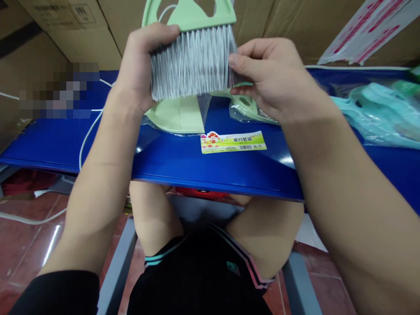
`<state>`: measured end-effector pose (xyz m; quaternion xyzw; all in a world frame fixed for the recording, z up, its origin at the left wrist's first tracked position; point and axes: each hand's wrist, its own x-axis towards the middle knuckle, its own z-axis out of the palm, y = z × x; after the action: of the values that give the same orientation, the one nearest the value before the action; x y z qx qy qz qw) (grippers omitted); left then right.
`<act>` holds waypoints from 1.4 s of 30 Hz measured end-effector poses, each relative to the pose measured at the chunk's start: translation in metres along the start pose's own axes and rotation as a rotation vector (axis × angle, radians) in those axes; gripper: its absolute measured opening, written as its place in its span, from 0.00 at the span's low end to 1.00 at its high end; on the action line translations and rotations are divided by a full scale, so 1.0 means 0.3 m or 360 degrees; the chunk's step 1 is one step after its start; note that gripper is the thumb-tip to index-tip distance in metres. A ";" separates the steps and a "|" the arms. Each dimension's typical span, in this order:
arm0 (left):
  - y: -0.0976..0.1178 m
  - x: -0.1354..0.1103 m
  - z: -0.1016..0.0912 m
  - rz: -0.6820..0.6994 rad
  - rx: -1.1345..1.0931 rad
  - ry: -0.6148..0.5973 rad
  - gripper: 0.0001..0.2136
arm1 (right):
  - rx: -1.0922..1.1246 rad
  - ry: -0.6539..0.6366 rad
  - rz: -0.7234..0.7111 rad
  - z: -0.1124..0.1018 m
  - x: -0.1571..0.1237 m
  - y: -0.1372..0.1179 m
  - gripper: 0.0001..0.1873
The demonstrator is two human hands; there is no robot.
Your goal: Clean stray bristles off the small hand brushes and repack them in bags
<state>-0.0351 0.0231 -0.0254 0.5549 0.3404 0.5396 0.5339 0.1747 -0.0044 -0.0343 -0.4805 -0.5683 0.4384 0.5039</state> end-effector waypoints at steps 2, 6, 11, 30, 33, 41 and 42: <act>-0.002 0.000 0.001 0.0014 -0.0008 0.0010 0.04 | 0.0001 -0.0011 -0.0004 -0.003 0.003 0.003 0.15; 0.000 0.000 0.001 0.0002 -0.0021 0.0016 0.04 | -0.0002 -0.0056 -0.0017 -0.015 0.015 0.016 0.14; 0.004 0.000 0.001 -0.0002 -0.0067 0.0007 0.06 | -0.0071 0.0004 -0.0058 -0.016 0.014 0.016 0.16; -0.035 0.028 -0.013 0.0166 -0.0363 -0.0091 0.10 | 0.0022 0.0021 0.0000 0.013 -0.013 -0.016 0.20; -0.027 0.025 -0.014 0.0135 -0.0342 -0.0087 0.11 | 0.0019 0.0030 0.0034 0.005 -0.002 -0.013 0.19; -0.032 0.037 -0.030 0.0122 -0.0309 -0.0149 0.08 | 0.0092 -0.0050 0.0006 -0.035 0.034 0.019 0.12; -0.034 0.038 -0.031 0.0125 -0.0307 -0.0158 0.08 | 0.0083 -0.0065 0.0000 -0.035 0.034 0.020 0.12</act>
<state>-0.0398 0.0381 -0.0338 0.5399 0.2381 0.5623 0.5793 0.1854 0.0068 -0.0374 -0.4582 -0.5668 0.4628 0.5046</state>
